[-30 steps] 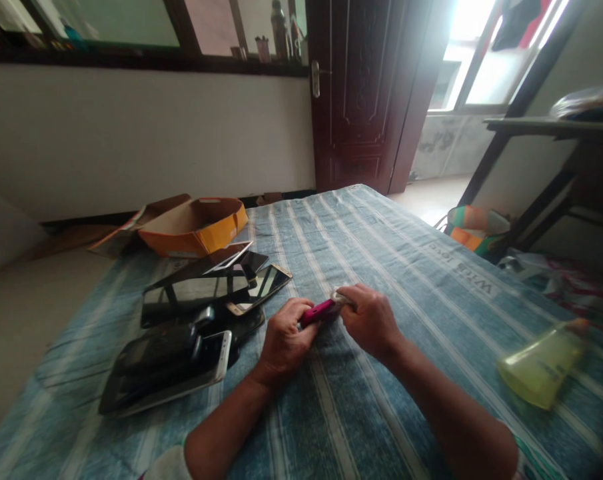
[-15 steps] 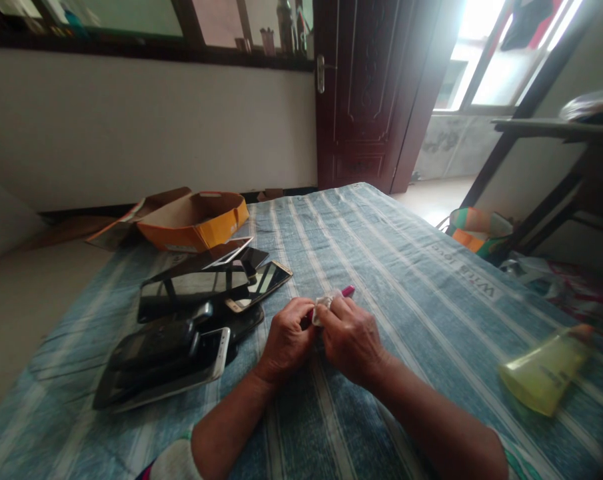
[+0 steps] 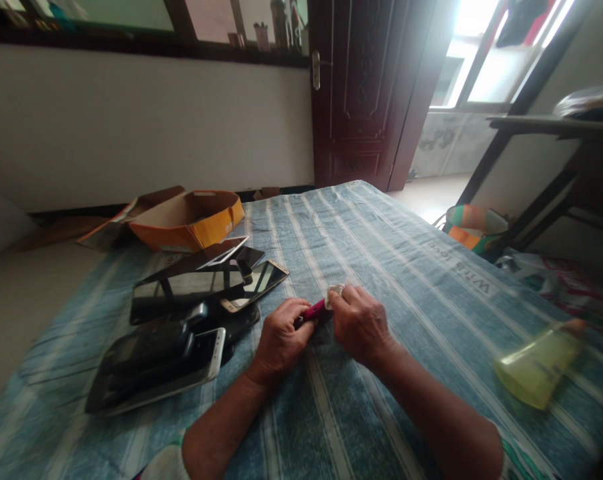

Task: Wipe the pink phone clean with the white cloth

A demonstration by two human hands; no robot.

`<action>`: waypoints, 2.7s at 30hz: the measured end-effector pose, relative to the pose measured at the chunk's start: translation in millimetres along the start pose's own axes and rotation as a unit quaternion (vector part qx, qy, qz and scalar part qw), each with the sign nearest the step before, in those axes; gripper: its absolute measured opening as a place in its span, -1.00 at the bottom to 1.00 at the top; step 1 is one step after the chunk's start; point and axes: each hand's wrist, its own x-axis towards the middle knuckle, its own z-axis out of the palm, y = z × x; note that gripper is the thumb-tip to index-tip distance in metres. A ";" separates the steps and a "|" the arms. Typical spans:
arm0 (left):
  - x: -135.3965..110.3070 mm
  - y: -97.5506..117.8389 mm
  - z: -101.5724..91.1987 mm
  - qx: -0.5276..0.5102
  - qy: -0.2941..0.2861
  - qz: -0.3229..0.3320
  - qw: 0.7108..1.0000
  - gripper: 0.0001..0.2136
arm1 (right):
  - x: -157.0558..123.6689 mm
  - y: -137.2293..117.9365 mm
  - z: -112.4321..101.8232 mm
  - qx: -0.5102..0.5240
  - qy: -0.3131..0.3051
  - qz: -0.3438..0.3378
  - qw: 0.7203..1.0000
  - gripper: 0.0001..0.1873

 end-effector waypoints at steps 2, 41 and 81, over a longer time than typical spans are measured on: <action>-0.2 -0.6 0.3 0.002 -0.004 -0.002 1.000 -0.90 | 0.2 2.5 -1.6 0.004 0.000 0.013 1.000 -0.81; -0.2 -0.7 -0.3 0.006 -0.002 0.007 1.000 -0.93 | 4.5 17.8 0.5 -0.066 -0.004 0.067 0.996 -0.79; 0.3 -5.7 0.8 -0.008 -0.013 -0.016 1.000 -0.93 | -0.4 3.7 4.1 -0.042 0.019 0.002 0.999 -0.78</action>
